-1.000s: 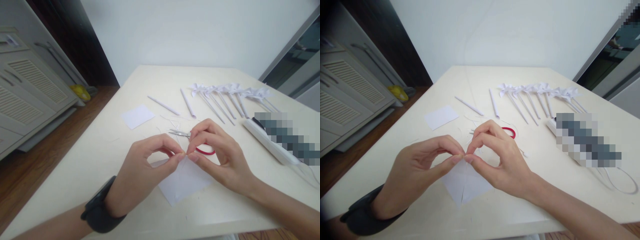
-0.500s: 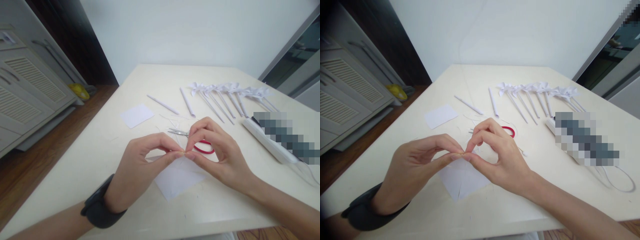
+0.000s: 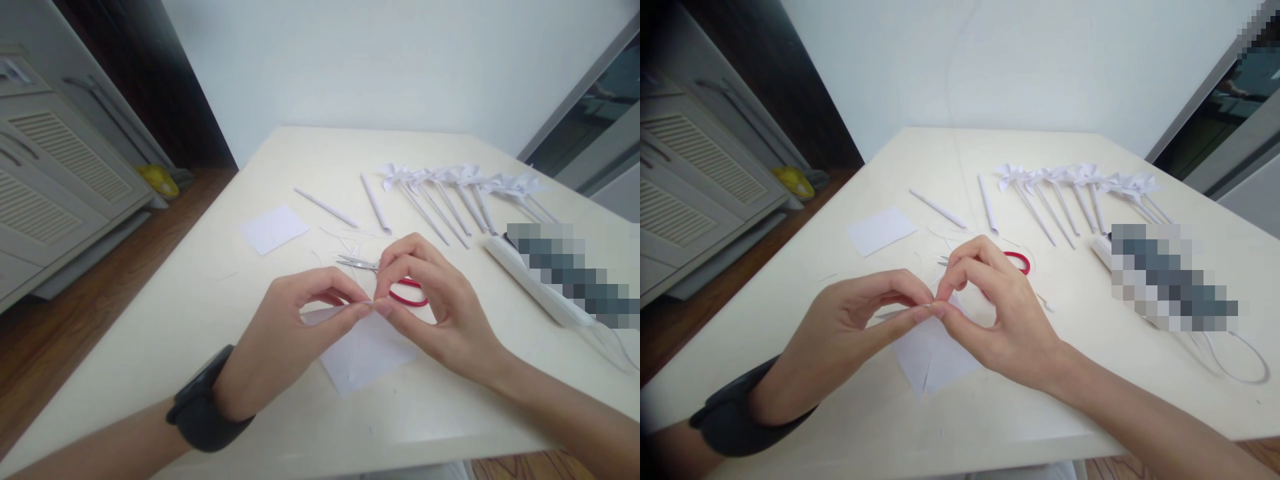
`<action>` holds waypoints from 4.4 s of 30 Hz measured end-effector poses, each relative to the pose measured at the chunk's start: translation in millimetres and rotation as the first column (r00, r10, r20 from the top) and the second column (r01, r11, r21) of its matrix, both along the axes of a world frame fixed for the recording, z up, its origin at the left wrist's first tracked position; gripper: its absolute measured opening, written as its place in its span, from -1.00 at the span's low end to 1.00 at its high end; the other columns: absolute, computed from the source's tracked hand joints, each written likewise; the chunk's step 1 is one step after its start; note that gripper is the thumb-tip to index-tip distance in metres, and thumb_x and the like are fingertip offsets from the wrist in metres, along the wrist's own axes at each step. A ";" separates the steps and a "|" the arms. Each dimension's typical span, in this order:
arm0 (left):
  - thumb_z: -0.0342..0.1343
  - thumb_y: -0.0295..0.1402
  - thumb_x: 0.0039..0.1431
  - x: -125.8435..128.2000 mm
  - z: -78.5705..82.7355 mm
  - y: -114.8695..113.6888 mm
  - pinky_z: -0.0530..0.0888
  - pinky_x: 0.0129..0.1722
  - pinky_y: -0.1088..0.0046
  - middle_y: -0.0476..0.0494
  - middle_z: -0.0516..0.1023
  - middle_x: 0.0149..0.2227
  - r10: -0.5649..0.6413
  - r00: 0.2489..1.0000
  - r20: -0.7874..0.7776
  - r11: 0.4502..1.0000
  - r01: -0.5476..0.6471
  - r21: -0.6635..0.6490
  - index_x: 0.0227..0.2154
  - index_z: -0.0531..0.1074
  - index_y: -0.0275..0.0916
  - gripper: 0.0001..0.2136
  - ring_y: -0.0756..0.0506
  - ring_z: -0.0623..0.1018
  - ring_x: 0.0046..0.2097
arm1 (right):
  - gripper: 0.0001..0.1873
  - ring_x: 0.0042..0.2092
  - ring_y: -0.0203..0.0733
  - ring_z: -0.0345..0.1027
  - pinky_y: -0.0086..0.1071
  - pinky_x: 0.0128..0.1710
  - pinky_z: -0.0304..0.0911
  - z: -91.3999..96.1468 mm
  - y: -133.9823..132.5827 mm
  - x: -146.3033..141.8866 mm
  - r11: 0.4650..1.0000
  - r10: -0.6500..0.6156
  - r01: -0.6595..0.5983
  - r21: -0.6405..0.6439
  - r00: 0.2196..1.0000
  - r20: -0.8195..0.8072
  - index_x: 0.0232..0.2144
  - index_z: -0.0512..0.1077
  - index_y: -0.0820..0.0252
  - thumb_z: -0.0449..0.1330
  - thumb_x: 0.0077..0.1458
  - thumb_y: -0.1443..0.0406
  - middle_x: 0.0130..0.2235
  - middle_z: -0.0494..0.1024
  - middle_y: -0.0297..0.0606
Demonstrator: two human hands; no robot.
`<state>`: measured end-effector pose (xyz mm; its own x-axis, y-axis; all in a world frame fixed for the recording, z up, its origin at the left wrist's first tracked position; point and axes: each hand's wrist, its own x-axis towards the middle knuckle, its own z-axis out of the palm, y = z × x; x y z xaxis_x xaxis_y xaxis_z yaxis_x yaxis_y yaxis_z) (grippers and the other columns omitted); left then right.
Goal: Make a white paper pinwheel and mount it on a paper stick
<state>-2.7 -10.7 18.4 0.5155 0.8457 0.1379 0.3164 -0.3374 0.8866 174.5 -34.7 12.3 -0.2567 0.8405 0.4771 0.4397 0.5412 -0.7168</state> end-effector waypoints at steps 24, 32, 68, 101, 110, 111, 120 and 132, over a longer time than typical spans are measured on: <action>0.04 -0.46 0.04 1.6 6.6 0.8 0.44 -0.35 0.53 0.00 0.51 -0.47 -0.011 0.997 -0.077 1.000 0.008 -0.028 -0.53 0.42 -0.25 -0.90 0.00 0.48 -0.39 | -0.94 -0.26 -0.27 0.21 -0.35 -0.24 0.17 -0.1 0.9 -2.2 0.994 0.036 -0.031 -0.102 0.998 0.046 -0.44 0.32 0.17 0.14 0.05 0.40 -0.29 0.27 -0.30; 0.06 -0.45 0.03 1.3 3.7 -0.8 0.41 -0.29 0.51 0.01 0.51 -0.44 0.043 0.992 -0.121 0.995 -0.032 0.090 -0.50 0.40 -0.24 -0.94 0.00 0.48 -0.36 | -0.92 -0.25 -0.31 0.22 -0.39 -0.23 0.16 4.0 1.2 -2.9 0.998 0.020 -0.014 -0.067 0.995 0.093 -0.45 0.34 0.21 0.16 -0.01 0.45 -0.29 0.27 -0.31; 0.18 -0.64 -0.16 -8.8 -4.1 -3.1 0.35 0.02 0.11 -0.07 0.56 -0.28 -0.045 0.997 -0.061 0.560 0.076 0.825 -0.46 0.40 -0.22 -0.78 -0.15 0.48 -0.07 | -0.84 -0.26 -0.18 0.25 -0.16 -0.24 0.23 -6.1 -12.4 -9.5 0.813 -0.209 0.048 0.581 0.954 0.214 -0.52 0.36 0.21 0.15 -0.21 0.52 -0.28 0.34 -0.24; 0.08 -0.54 0.02 -5.7 -4.4 6.9 0.36 -0.01 0.24 -0.17 0.36 -0.12 -0.157 0.984 0.085 0.965 0.135 0.225 -0.46 0.37 -0.21 -0.91 -0.12 0.39 -0.05 | -0.95 -0.18 -0.25 0.23 -0.27 -0.13 0.16 0.8 5.6 3.7 0.973 0.181 -0.199 -0.120 0.972 -0.150 -0.43 0.40 0.17 0.19 0.01 0.40 -0.28 0.32 -0.30; 0.11 -0.50 0.02 -6.1 -2.7 8.2 0.38 -0.02 0.26 -0.15 0.38 -0.14 -0.158 0.981 0.110 0.967 0.131 0.218 -0.47 0.42 -0.21 -0.93 -0.12 0.41 -0.07 | -0.94 -0.19 -0.28 0.24 -0.31 -0.14 0.16 2.3 5.1 3.9 0.968 0.193 -0.217 -0.128 0.965 -0.176 -0.42 0.39 0.20 0.18 0.00 0.43 -0.29 0.31 -0.31; 0.11 -0.50 0.02 -6.2 -2.7 8.7 0.38 -0.03 0.27 -0.15 0.39 -0.14 -0.160 0.980 0.117 0.968 0.132 0.214 -0.47 0.43 -0.21 -0.94 -0.12 0.41 -0.07 | -0.94 -0.19 -0.28 0.24 -0.31 -0.14 0.16 2.3 4.9 3.9 0.968 0.191 -0.215 -0.128 0.966 -0.177 -0.43 0.39 0.19 0.19 0.00 0.43 -0.29 0.31 -0.31; 0.10 -0.46 0.05 -6.7 -1.2 6.8 0.44 -0.24 0.40 -0.07 0.50 -0.38 -0.180 0.976 0.119 0.982 0.171 0.080 -0.45 0.44 -0.22 -0.95 -0.05 0.49 -0.30 | -0.92 -0.23 -0.29 0.22 -0.33 -0.17 0.16 2.3 5.2 3.5 0.971 0.197 -0.216 -0.099 0.965 -0.173 -0.44 0.39 0.19 0.22 -0.03 0.42 -0.31 0.31 -0.32; 0.09 -0.49 0.05 -5.6 -2.3 3.1 0.45 -0.35 0.48 -0.07 0.52 -0.39 -0.158 0.979 0.128 0.985 0.148 0.085 -0.43 0.42 -0.22 -0.94 -0.04 0.49 -0.33 | -0.93 -0.24 -0.28 0.23 -0.33 -0.19 0.18 2.0 6.6 4.3 0.967 0.210 -0.233 -0.099 0.957 -0.201 -0.45 0.37 0.19 0.21 -0.02 0.41 -0.32 0.31 -0.31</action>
<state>-8.3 -7.6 16.2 0.6104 0.7432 0.2740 0.1362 -0.4393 0.8879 178.8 -28.1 14.3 -0.3589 0.8265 0.4336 0.1699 0.5147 -0.8404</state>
